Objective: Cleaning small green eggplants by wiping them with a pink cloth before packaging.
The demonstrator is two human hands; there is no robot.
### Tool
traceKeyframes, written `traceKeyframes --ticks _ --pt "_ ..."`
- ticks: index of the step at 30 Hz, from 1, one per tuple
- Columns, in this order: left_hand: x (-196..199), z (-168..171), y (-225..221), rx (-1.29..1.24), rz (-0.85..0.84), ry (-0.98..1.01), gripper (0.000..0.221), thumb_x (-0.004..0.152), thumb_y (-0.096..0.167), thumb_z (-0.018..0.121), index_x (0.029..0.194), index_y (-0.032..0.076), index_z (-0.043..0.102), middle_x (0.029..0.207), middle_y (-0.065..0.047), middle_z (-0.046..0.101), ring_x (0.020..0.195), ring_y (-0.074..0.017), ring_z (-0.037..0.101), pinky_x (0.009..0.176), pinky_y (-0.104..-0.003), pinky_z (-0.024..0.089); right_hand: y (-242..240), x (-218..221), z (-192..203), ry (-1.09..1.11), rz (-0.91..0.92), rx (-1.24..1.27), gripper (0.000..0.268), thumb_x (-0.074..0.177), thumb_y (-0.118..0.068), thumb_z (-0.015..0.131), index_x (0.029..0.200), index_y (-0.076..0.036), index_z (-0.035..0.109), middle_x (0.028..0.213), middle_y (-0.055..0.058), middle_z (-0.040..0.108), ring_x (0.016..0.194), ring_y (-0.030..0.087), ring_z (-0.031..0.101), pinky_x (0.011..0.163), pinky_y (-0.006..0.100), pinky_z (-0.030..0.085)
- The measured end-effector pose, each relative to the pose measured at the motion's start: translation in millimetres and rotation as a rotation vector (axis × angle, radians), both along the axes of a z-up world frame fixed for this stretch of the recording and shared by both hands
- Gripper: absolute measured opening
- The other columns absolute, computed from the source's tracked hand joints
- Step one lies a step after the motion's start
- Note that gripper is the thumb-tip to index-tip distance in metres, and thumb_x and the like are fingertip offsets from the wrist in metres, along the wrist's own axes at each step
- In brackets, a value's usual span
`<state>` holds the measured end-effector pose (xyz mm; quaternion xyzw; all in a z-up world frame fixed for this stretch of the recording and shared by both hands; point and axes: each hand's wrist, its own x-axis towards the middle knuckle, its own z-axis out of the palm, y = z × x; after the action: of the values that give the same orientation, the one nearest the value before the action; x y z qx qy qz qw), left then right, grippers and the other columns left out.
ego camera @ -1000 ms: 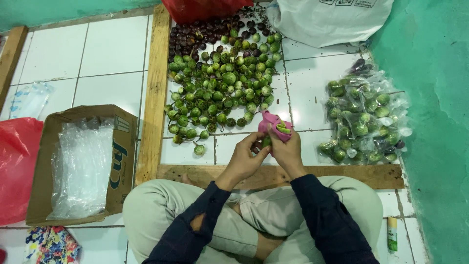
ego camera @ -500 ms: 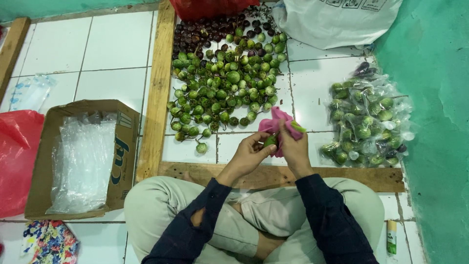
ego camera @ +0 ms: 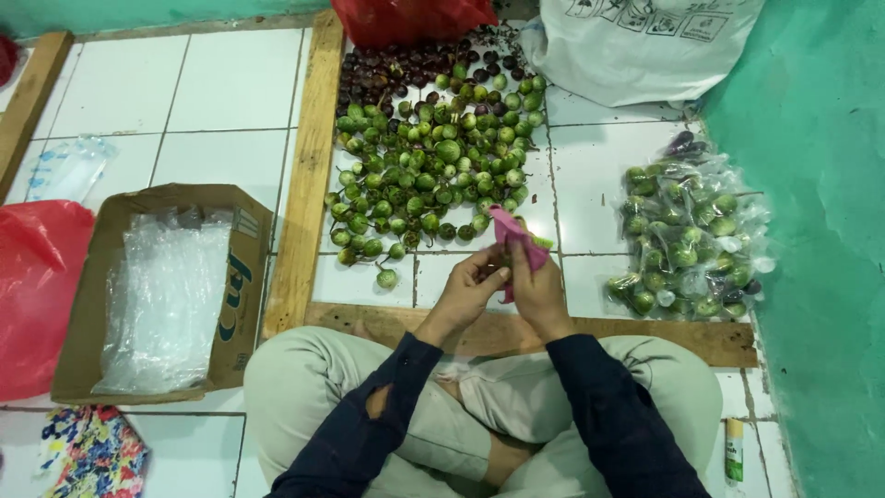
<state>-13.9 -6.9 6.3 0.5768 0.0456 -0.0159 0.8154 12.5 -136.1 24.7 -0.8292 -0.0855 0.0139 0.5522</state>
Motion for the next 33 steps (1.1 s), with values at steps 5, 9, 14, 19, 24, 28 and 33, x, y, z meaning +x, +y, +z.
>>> traceKeyframes --ticks 5,9,14,19,24,28,33 --pt "-1 0 -4 0.003 -0.004 -0.028 0.037 0.093 0.000 0.070 0.130 0.004 0.067 0.114 -0.010 0.070 0.103 -0.0155 0.066 0.082 -0.029 0.060 -6 7 -13 0.144 -0.113 0.107 0.050 0.108 -0.046 0.046 0.123 -0.002 0.066 0.117 0.024 0.069 0.120 0.037 0.061 0.106 0.055 0.041" --pt "-2 -12 -5 0.026 0.158 0.052 0.033 0.098 -0.001 0.059 0.129 0.004 0.065 0.114 -0.007 0.066 0.099 -0.0120 0.064 0.070 -0.019 0.055 18 -34 78 0.207 -0.067 0.097 0.052 0.108 -0.040 0.038 0.127 0.001 0.065 0.120 0.030 0.068 0.122 0.044 0.061 0.108 0.059 0.039" --pt "-5 -5 -3 -0.020 0.258 0.124 0.029 0.098 0.007 0.062 0.123 -0.005 0.067 0.118 -0.017 0.069 0.095 -0.0192 0.066 0.074 -0.030 0.060 19 -28 3 0.048 -0.108 0.004 0.039 0.105 -0.034 0.051 0.118 0.000 0.065 0.108 0.031 0.068 0.112 0.049 0.062 0.093 0.059 0.047" --pt "0 -11 0 0.164 0.165 0.045 0.032 0.094 0.008 0.071 0.123 -0.005 0.068 0.126 -0.023 0.067 0.102 -0.0235 0.068 0.074 -0.036 0.061 12 -25 3 0.084 -0.180 -0.048 0.039 0.103 -0.037 0.056 0.114 0.000 0.065 0.103 0.030 0.070 0.108 0.048 0.064 0.088 0.057 0.049" --pt "-6 25 3 0.512 0.128 -0.057 0.029 0.089 0.008 0.071 0.118 0.000 0.071 0.102 -0.020 0.070 0.090 -0.0335 0.072 0.071 -0.036 0.062 6 -13 12 -0.068 -0.019 0.114 0.035 0.095 -0.025 0.072 0.124 -0.008 0.064 0.114 0.018 0.071 0.115 0.032 0.065 0.100 0.051 0.048" --pt "-3 26 1 0.614 0.033 -0.088 0.032 0.081 0.005 0.073 0.112 -0.002 0.070 0.095 -0.021 0.067 0.089 -0.0417 0.070 0.066 -0.042 0.062 5 -10 2 0.046 -0.117 0.106 0.037 0.098 -0.025 0.071 0.128 -0.008 0.061 0.113 0.016 0.071 0.111 0.030 0.067 0.098 0.053 0.048" --pt "0 6 -1 0.701 -0.143 0.010 0.033 0.090 0.015 0.070 0.119 0.000 0.070 0.099 -0.017 0.072 0.092 -0.0312 0.072 0.071 -0.036 0.062 17 -5 103 -0.004 -0.128 0.475 0.019 0.104 -0.022 0.060 0.099 -0.004 0.062 0.074 0.018 0.072 0.035 0.015 0.058 0.034 0.024 0.050"
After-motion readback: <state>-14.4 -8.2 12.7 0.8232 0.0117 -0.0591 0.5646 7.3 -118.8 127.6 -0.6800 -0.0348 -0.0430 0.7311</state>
